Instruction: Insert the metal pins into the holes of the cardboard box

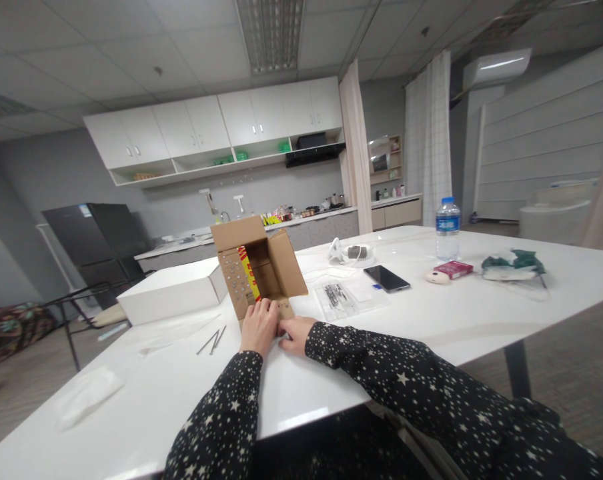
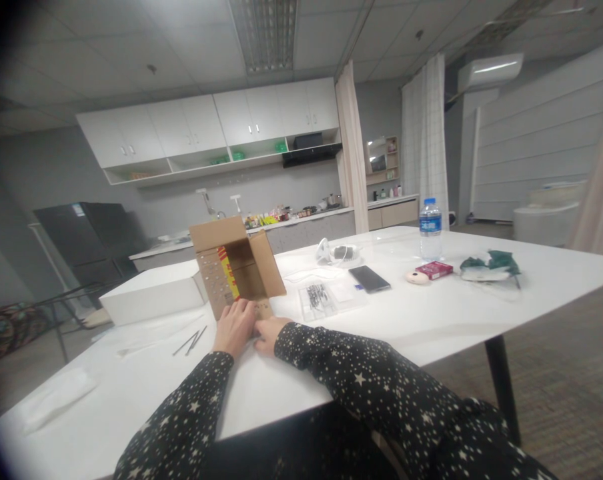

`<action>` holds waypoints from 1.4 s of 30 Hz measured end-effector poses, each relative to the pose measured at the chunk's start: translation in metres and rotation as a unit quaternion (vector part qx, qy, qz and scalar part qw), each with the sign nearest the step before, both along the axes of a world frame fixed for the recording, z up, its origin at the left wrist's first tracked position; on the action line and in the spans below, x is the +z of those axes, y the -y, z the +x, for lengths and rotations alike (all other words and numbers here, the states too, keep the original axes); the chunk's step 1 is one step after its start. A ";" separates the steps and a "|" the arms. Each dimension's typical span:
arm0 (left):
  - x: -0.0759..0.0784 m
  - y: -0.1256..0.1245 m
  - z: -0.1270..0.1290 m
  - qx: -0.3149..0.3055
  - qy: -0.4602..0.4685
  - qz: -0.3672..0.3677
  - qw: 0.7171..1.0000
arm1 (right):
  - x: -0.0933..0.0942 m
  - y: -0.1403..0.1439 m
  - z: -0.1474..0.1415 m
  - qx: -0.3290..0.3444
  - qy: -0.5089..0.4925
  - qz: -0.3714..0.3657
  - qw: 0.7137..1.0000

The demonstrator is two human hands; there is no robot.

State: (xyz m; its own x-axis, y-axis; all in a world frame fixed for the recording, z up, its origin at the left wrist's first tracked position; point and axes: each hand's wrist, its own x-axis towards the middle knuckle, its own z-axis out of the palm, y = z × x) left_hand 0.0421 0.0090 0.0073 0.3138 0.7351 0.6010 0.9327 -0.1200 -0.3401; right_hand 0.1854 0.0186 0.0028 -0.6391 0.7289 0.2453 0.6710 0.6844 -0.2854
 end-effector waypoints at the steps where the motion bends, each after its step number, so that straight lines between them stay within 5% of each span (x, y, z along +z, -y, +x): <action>1: 0.000 0.000 0.000 -0.003 0.006 0.003 1.000 | 0.000 0.000 0.000 0.000 0.000 -0.001 1.000; 19: 0.002 0.004 0.000 0.007 0.067 0.027 0.997 | -0.003 -0.002 -0.001 0.000 0.010 0.011 1.000; 32: 0.003 0.007 -0.004 0.073 0.087 0.034 0.993 | -0.007 -0.006 -0.003 0.007 0.004 0.011 1.000; 42: -0.001 0.002 -0.007 0.015 0.131 0.089 0.987 | -0.008 -0.006 -0.004 -0.003 0.005 0.006 1.000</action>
